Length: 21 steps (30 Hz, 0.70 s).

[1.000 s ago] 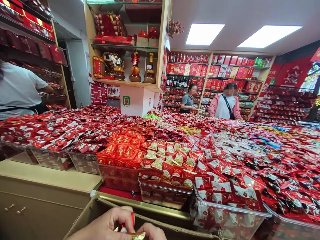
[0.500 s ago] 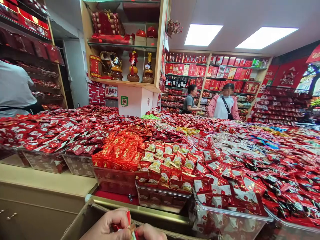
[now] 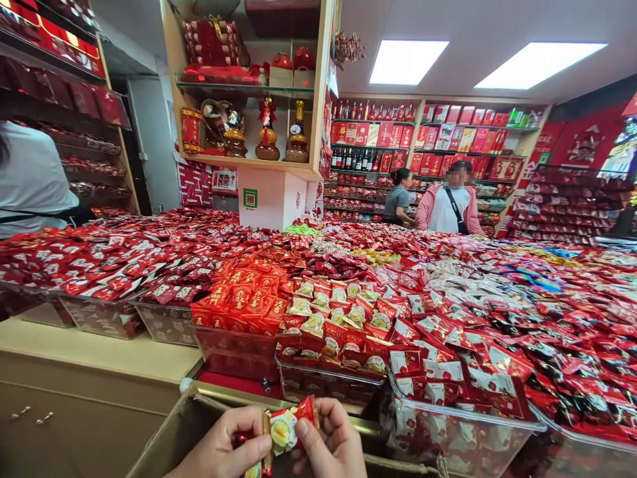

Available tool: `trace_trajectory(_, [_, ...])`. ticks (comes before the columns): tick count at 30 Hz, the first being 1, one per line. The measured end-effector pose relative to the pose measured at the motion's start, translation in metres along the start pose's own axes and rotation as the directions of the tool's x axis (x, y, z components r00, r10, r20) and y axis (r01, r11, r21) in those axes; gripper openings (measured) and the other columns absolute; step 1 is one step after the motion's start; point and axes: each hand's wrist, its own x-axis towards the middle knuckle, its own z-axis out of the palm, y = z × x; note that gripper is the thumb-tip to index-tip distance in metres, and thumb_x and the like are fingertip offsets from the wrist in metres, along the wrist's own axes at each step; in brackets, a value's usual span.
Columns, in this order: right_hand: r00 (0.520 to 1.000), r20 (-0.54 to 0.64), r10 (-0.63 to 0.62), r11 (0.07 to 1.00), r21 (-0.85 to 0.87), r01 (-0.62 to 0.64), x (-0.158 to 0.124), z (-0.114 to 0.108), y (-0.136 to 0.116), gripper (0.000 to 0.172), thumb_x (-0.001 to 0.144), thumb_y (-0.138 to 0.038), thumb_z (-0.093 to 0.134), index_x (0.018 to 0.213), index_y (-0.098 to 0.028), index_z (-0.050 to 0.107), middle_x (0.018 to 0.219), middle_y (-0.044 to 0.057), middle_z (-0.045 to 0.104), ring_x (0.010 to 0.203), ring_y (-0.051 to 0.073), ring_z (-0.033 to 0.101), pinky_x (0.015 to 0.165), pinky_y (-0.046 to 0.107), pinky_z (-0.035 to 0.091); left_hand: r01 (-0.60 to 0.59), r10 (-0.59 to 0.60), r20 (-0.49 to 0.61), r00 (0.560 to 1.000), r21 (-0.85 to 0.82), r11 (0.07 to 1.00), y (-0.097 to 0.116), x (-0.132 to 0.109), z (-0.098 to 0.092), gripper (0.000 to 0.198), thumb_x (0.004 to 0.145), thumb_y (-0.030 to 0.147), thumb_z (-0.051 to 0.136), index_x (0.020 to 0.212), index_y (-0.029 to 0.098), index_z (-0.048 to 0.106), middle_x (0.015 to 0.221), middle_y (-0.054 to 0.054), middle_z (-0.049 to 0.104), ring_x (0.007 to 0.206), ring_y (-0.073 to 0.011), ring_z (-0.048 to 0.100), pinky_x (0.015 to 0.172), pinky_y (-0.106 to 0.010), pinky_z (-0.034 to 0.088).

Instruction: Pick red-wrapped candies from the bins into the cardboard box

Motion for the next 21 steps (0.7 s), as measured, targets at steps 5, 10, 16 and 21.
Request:
trace_trajectory(5, [0.992, 0.121, -0.033, 0.996, -0.081, 0.043, 0.009, 0.000, -0.039, 0.026, 0.068, -0.034, 0.069, 0.076, -0.013, 0.058, 0.060, -0.001, 0.057, 0.049, 0.008, 0.052, 0.041, 0.017, 0.043, -0.008, 0.009, 0.063, 0.998, -0.019, 1.000, 0.032, 0.008, 0.012, 0.045, 0.080, 0.052, 0.045, 0.077, 0.009, 0.059, 0.060, 0.001, 0.044, 0.053, -0.0074, 0.033, 0.050, -0.019, 0.028])
trace_trajectory(10, [0.993, 0.089, -0.082, 0.997, -0.002, 0.082, 0.013, 0.013, -0.073, 0.022, 0.073, -0.034, 0.066, 0.084, -0.016, 0.059, 0.064, -0.001, 0.060, 0.051, 0.007, 0.051, 0.047, 0.017, 0.042, -0.132, 0.136, 0.003, 0.991, -0.203, 0.970, 0.053, 0.021, 0.026, 0.040, 0.085, 0.045, 0.040, 0.086, 0.011, 0.060, 0.063, 0.000, 0.048, 0.054, -0.0088, 0.039, 0.052, -0.020, 0.033])
trace_trajectory(16, [0.992, 0.039, -0.120, 0.992, -0.037, 0.122, 0.011, 0.013, -0.065, 0.021, 0.068, -0.032, 0.070, 0.077, -0.017, 0.059, 0.062, -0.002, 0.057, 0.052, 0.007, 0.047, 0.048, 0.016, 0.041, -0.229, 0.217, -0.094, 0.972, -0.150, 0.962, 0.037, 0.023, 0.030, 0.038, 0.087, 0.043, 0.038, 0.080, 0.012, 0.060, 0.068, -0.003, 0.053, 0.062, -0.0119, 0.046, 0.062, -0.023, 0.040])
trace_trajectory(21, [0.997, 0.020, -0.077, 0.997, -0.026, 0.077, 0.006, 0.008, -0.037, 0.024, 0.065, -0.035, 0.071, 0.076, -0.017, 0.060, 0.069, 0.001, 0.061, 0.063, 0.011, 0.053, 0.058, 0.020, 0.044, -0.289, 0.305, -0.088, 0.948, 0.164, 0.943, 0.022, 0.015, 0.023, 0.048, 0.085, 0.050, 0.034, 0.070, 0.013, 0.060, 0.068, -0.005, 0.053, 0.063, -0.0144, 0.047, 0.063, -0.024, 0.040])
